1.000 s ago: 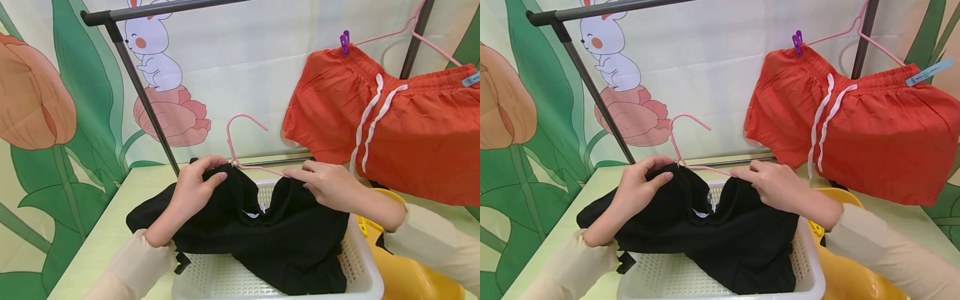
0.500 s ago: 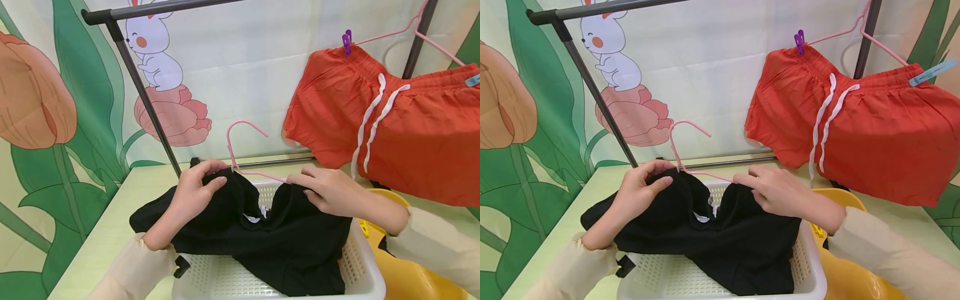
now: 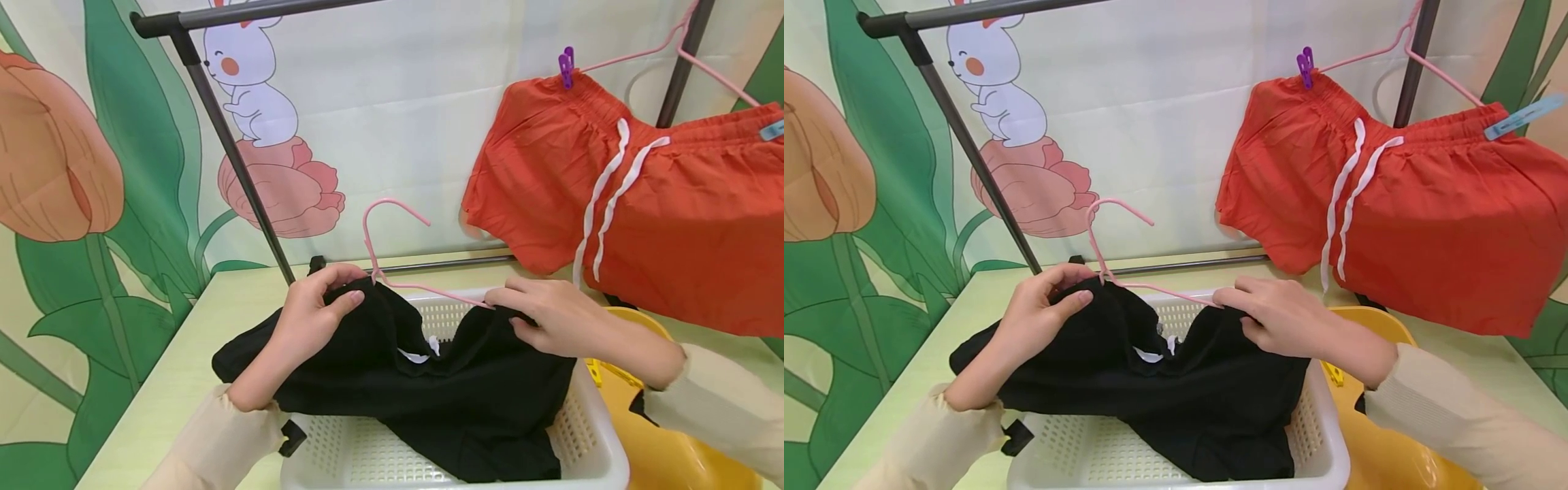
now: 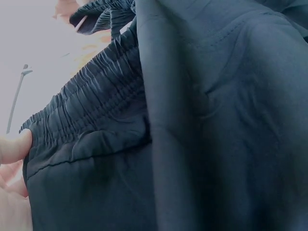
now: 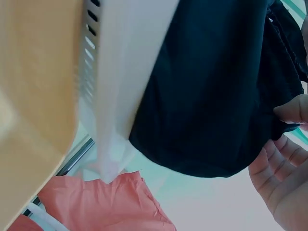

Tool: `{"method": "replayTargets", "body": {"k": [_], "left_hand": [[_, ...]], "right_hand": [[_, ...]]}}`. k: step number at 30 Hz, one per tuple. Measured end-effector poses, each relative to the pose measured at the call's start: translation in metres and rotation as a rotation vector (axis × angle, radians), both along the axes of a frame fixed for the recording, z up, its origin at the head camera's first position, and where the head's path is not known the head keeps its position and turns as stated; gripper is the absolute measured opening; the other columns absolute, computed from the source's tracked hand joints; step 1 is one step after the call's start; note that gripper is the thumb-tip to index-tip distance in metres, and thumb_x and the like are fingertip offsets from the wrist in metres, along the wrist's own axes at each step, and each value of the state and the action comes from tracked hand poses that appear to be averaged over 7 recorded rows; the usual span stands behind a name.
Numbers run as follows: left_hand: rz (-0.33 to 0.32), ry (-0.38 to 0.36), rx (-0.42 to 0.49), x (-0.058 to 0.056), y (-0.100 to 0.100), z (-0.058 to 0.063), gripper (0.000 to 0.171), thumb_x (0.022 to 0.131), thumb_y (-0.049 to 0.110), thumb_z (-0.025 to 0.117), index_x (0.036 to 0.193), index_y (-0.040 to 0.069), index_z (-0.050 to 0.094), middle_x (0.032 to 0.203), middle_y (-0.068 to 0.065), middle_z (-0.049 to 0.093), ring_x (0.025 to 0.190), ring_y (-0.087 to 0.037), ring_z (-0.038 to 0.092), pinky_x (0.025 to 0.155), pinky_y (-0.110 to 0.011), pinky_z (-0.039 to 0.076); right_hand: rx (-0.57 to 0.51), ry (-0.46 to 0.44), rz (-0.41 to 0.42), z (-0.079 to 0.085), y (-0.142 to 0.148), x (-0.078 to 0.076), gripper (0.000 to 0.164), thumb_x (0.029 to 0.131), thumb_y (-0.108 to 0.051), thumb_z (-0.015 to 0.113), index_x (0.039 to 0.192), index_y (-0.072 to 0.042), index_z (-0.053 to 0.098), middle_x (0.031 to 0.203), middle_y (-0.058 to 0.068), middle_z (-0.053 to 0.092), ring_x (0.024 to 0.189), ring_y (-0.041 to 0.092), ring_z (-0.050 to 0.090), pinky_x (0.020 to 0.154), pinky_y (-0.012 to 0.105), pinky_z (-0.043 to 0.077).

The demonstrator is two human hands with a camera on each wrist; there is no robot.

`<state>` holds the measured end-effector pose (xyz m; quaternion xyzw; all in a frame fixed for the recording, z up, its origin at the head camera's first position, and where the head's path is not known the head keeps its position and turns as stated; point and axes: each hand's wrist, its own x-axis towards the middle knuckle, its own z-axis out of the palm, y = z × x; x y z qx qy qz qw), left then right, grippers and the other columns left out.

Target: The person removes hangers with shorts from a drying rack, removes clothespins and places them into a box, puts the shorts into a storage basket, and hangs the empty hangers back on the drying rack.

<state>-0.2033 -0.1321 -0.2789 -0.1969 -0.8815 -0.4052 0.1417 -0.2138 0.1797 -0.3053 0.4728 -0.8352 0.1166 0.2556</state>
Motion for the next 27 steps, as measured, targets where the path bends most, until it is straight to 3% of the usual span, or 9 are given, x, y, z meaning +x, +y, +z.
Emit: {"method": "replayTargets", "body": {"k": [11,27], "left_hand": [[0.017,-0.033,0.026,0.002,-0.002,0.002,0.024,0.082,0.007,0.06,0.106,0.007,0.06,0.102,-0.01,0.063,0.093,-0.02,0.055,0.087,-0.039,0.043],[0.062,0.021,0.049,0.001,-0.005,0.0,0.021,0.082,0.007,0.059,0.103,0.007,0.061,0.099,-0.009,0.063,0.091,-0.019,0.055,0.085,-0.037,0.045]], "right_hand": [[-0.062,-0.021,-0.007,-0.003,0.013,0.003,0.038,0.062,0.003,0.066,0.096,-0.013,0.057,0.077,-0.006,0.054,0.056,0.002,0.039,0.047,0.014,0.031],[-0.11,-0.043,-0.032,-0.004,0.032,0.011,0.035,0.063,0.004,0.06,0.093,-0.014,0.057,0.081,-0.011,0.054,0.061,0.0,0.043,0.053,0.012,0.036]]}}
